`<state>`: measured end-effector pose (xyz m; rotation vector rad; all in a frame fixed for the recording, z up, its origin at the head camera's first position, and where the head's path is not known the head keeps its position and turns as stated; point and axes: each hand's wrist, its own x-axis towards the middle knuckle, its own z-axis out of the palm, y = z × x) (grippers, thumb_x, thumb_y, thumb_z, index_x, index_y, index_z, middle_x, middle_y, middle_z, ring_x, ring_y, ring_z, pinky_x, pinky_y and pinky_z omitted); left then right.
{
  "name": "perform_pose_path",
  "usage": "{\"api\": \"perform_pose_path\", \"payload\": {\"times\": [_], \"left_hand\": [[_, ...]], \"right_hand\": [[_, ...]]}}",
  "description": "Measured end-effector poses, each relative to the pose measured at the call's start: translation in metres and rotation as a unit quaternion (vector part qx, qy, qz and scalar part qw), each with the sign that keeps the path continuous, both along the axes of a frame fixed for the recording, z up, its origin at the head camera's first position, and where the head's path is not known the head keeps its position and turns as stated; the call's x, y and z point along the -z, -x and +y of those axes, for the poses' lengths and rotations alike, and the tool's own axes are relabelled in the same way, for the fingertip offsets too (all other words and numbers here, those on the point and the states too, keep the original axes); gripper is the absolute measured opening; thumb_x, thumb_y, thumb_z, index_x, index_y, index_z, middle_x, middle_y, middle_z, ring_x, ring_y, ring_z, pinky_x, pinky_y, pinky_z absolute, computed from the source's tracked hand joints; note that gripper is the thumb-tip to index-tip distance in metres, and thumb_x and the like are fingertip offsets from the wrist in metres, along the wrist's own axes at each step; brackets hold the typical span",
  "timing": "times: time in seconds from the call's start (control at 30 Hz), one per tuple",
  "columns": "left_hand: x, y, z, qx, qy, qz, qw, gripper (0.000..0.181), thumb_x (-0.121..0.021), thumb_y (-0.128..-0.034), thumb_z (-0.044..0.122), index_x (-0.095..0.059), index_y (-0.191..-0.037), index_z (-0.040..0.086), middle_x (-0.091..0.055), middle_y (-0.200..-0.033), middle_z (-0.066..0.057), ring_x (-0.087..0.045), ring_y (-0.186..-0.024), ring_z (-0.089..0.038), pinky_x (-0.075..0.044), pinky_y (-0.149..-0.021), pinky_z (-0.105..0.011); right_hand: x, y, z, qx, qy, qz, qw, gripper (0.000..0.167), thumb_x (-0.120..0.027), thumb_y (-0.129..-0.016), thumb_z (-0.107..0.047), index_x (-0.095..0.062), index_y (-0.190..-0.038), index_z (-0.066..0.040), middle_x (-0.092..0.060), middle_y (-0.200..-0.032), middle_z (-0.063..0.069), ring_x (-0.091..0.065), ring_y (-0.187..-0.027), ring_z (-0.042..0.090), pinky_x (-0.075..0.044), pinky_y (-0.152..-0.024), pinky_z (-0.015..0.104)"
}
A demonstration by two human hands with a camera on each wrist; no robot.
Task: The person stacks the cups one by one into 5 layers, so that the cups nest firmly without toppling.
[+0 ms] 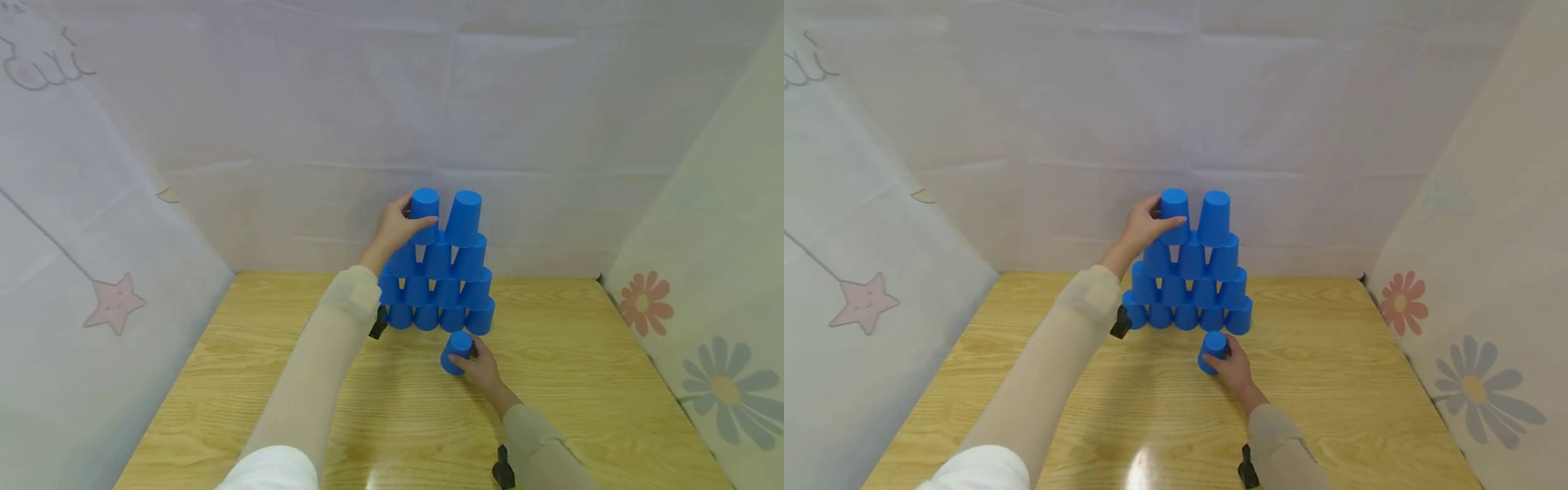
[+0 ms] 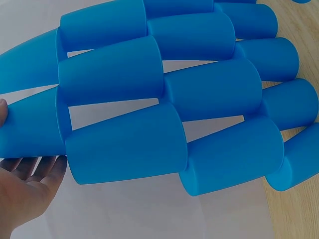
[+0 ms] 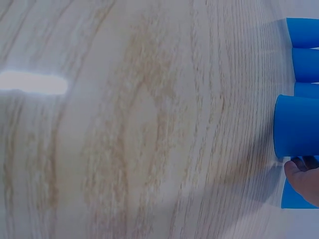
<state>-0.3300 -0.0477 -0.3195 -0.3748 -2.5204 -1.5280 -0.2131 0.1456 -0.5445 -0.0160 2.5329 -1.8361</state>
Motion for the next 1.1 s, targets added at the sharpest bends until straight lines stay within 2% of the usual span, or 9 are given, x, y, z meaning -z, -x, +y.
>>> {"api": "perform_pose_path", "payload": {"times": [0.07, 0.23, 0.47, 0.57, 0.6, 0.77, 0.87, 0.9, 1.1], "left_hand": [[-0.001, -0.001, 0.000, 0.001, 0.002, 0.001, 1.0000, 0.064, -0.064, -0.0766, 0.034, -0.037, -0.131, 0.012, -0.047, -0.122, -0.005, -0.045, -0.109, -0.019, -0.040, -0.087, -0.033], [0.000, 0.000, 0.001, -0.002, 0.001, 0.000, 1.0000, 0.064, -0.064, -0.0769, 0.034, -0.037, -0.131, 0.012, -0.047, -0.122, -0.005, -0.045, -0.108, -0.019, -0.040, -0.086, -0.032], [0.002, 0.001, 0.002, -0.006, 0.000, -0.006, 1.0000, 0.064, -0.063, -0.0775, 0.034, -0.037, -0.131, 0.011, -0.046, -0.123, -0.005, -0.045, -0.109, -0.020, -0.040, -0.085, -0.039], [0.002, 0.002, 0.002, -0.008, -0.004, -0.010, 0.9999, 0.063, -0.063, -0.0775, 0.033, -0.037, -0.131, 0.011, -0.046, -0.124, -0.005, -0.044, -0.110, -0.019, -0.040, -0.086, -0.038], [0.002, 0.002, 0.002, -0.009, -0.006, -0.010, 0.9999, 0.064, -0.063, -0.0773, 0.034, -0.037, -0.131, 0.011, -0.045, -0.124, -0.005, -0.044, -0.110, -0.019, -0.038, -0.088, -0.034], [0.003, 0.002, 0.002, -0.011, -0.006, -0.013, 0.9998, 0.065, -0.063, -0.0773, 0.034, -0.036, -0.131, 0.011, -0.044, -0.125, -0.005, -0.043, -0.111, -0.020, -0.039, -0.087, -0.039], [0.004, 0.002, 0.002, -0.011, -0.011, -0.015, 0.9998, 0.066, -0.063, -0.0778, 0.035, -0.034, -0.132, 0.012, -0.043, -0.127, -0.006, -0.042, -0.112, -0.021, -0.038, -0.087, -0.040], [0.004, 0.002, 0.002, -0.012, -0.015, -0.018, 0.9997, 0.066, -0.063, -0.0777, 0.035, -0.034, -0.133, 0.012, -0.042, -0.128, -0.006, -0.042, -0.113, -0.021, -0.037, -0.089, -0.036], [0.010, 0.006, 0.000, -0.014, -0.021, -0.028, 0.9993, 0.070, -0.063, -0.0757, 0.039, -0.032, -0.134, 0.015, -0.039, -0.130, -0.004, -0.039, -0.115, -0.021, -0.038, -0.088, -0.042]], "right_hand": [[0.000, 0.000, 0.000, 0.001, 0.000, -0.001, 1.0000, 0.057, -0.066, -0.076, -0.011, -0.038, -0.124, 0.003, -0.045, -0.119, 0.022, -0.040, -0.109, 0.036, -0.031, -0.090, 0.049], [0.003, -0.001, 0.000, 0.009, -0.009, -0.012, 0.9998, 0.059, -0.067, -0.075, -0.013, -0.038, -0.124, 0.002, -0.044, -0.120, 0.021, -0.039, -0.111, 0.036, -0.031, -0.091, 0.048], [0.004, -0.004, -0.003, 0.016, -0.012, -0.021, 0.9996, 0.060, -0.067, -0.076, -0.014, -0.037, -0.125, 0.001, -0.043, -0.122, 0.020, -0.038, -0.113, 0.035, -0.030, -0.092, 0.048], [0.002, -0.005, -0.003, 0.017, -0.015, -0.025, 0.9994, 0.060, -0.066, -0.076, -0.014, -0.037, -0.126, 0.001, -0.043, -0.122, 0.021, -0.038, -0.113, 0.036, -0.030, -0.091, 0.049], [0.001, -0.005, -0.003, 0.018, -0.016, -0.025, 0.9994, 0.059, -0.066, -0.076, -0.013, -0.037, -0.126, 0.001, -0.043, -0.122, 0.021, -0.038, -0.113, 0.036, -0.031, -0.091, 0.049], [-0.002, -0.007, -0.003, 0.013, -0.012, -0.019, 0.9997, 0.058, -0.066, -0.077, -0.013, -0.038, -0.125, 0.001, -0.044, -0.121, 0.022, -0.038, -0.112, 0.036, -0.031, -0.090, 0.049], [-0.001, -0.007, -0.001, 0.008, -0.001, -0.012, 0.9999, 0.058, -0.066, -0.077, -0.015, -0.038, -0.125, 0.001, -0.044, -0.120, 0.021, -0.040, -0.111, 0.036, -0.032, -0.090, 0.049], [-0.001, -0.007, -0.001, 0.005, 0.000, -0.010, 0.9999, 0.058, -0.066, -0.077, -0.016, -0.039, -0.125, 0.001, -0.045, -0.120, 0.021, -0.040, -0.111, 0.036, -0.032, -0.090, 0.049], [-0.005, -0.007, -0.002, -0.002, -0.014, -0.002, 0.9999, 0.058, -0.067, -0.076, -0.017, -0.041, -0.124, -0.001, -0.046, -0.119, 0.019, -0.041, -0.110, 0.035, -0.033, -0.089, 0.049]]}}
